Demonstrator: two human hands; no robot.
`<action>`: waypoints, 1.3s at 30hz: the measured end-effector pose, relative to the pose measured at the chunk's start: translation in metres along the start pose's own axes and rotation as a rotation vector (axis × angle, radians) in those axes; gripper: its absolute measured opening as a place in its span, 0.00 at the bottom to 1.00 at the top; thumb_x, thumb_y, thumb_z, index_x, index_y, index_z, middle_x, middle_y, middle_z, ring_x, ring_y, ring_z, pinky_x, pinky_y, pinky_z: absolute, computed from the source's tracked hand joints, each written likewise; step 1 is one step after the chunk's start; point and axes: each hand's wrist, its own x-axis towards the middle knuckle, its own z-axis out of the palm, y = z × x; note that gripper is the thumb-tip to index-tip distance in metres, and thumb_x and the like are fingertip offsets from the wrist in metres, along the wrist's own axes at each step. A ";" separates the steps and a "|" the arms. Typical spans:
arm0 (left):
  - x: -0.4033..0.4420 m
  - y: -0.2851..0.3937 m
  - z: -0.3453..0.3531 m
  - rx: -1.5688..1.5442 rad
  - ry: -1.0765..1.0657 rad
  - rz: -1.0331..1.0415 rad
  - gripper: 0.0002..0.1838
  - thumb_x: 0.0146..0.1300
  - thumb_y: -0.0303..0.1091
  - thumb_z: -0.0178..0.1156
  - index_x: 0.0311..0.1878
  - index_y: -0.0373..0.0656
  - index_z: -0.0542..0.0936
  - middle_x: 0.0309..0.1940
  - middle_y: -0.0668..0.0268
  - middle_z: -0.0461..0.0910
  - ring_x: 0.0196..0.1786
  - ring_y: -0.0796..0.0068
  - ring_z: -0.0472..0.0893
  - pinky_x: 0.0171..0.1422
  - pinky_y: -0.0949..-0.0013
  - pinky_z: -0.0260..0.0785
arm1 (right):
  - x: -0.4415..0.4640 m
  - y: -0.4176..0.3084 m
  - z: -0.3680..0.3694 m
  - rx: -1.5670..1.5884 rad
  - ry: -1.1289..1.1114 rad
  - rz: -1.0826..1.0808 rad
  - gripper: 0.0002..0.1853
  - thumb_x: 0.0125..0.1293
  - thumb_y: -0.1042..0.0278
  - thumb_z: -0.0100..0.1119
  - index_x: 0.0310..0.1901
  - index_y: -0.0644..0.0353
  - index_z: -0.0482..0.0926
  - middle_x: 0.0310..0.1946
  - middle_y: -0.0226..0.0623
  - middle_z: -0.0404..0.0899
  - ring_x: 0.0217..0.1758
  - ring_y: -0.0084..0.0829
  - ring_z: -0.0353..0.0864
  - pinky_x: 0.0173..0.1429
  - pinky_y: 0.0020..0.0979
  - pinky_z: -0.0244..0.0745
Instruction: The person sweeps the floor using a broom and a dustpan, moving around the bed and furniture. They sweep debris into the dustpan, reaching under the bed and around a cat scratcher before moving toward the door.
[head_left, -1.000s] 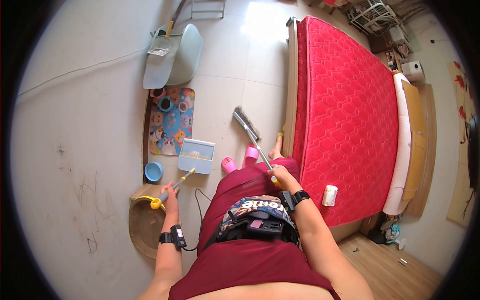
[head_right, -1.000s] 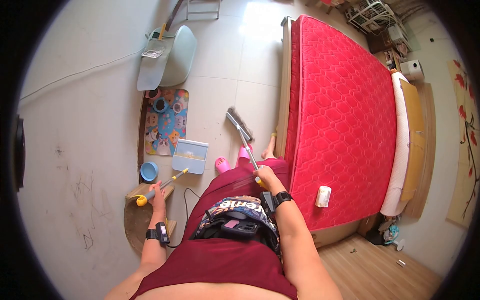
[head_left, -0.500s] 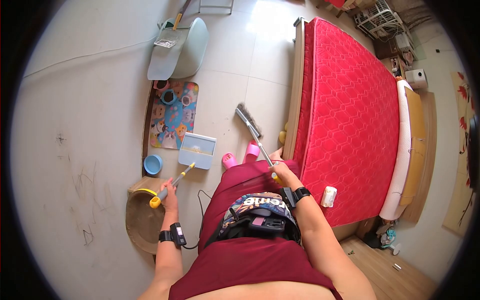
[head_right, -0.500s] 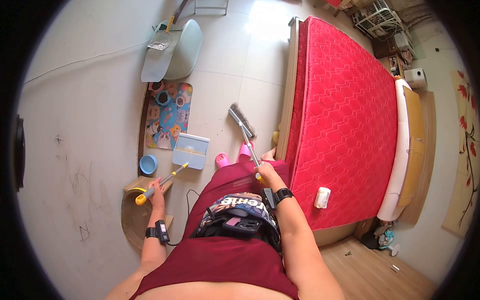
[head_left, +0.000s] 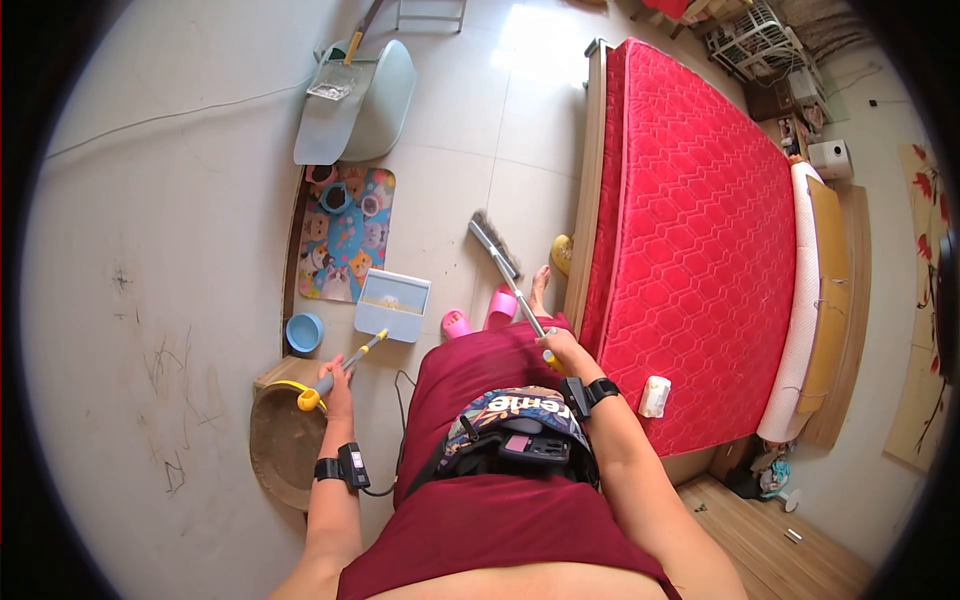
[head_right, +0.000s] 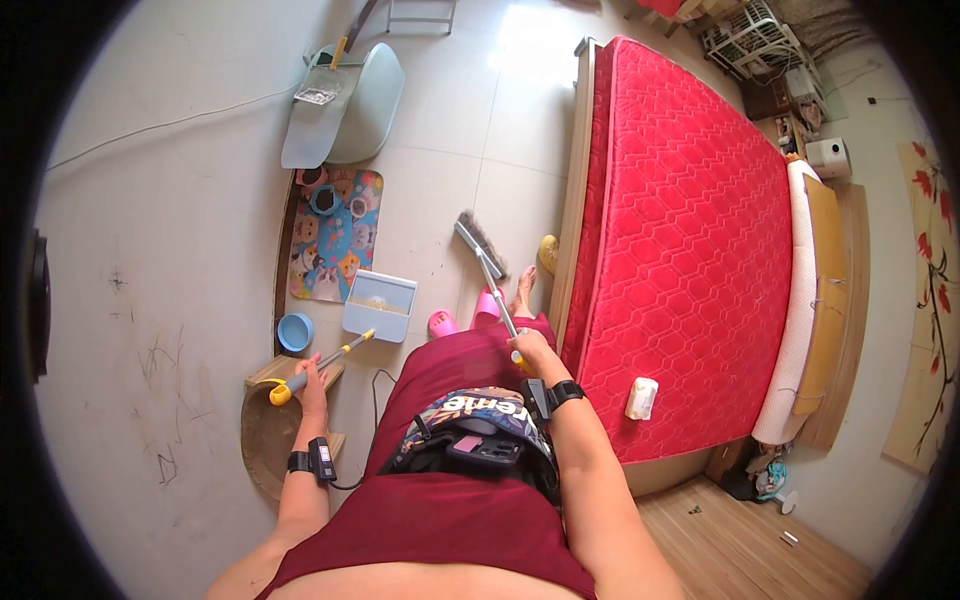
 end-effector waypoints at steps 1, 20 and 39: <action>-0.001 0.001 0.001 -0.009 0.003 -0.007 0.08 0.65 0.36 0.49 0.39 0.42 0.68 0.52 0.60 0.72 0.51 0.72 0.72 0.53 0.70 0.67 | -0.005 -0.004 0.000 0.016 -0.003 0.012 0.14 0.52 0.67 0.60 0.40 0.61 0.74 0.27 0.40 0.74 0.25 0.34 0.74 0.26 0.38 0.69; -0.003 -0.010 -0.001 -0.025 0.033 0.009 0.07 0.64 0.36 0.51 0.37 0.44 0.69 0.52 0.62 0.73 0.46 0.79 0.70 0.47 0.77 0.65 | 0.001 -0.022 -0.004 -0.016 -0.042 0.090 0.12 0.54 0.65 0.59 0.37 0.60 0.72 0.25 0.42 0.72 0.22 0.38 0.72 0.22 0.40 0.68; -0.004 -0.007 -0.002 -0.027 0.033 -0.012 0.06 0.64 0.34 0.49 0.37 0.43 0.69 0.52 0.60 0.73 0.45 0.80 0.71 0.45 0.79 0.66 | -0.021 -0.033 0.002 0.000 -0.031 0.060 0.11 0.55 0.67 0.56 0.39 0.57 0.73 0.24 0.38 0.72 0.22 0.36 0.73 0.22 0.37 0.70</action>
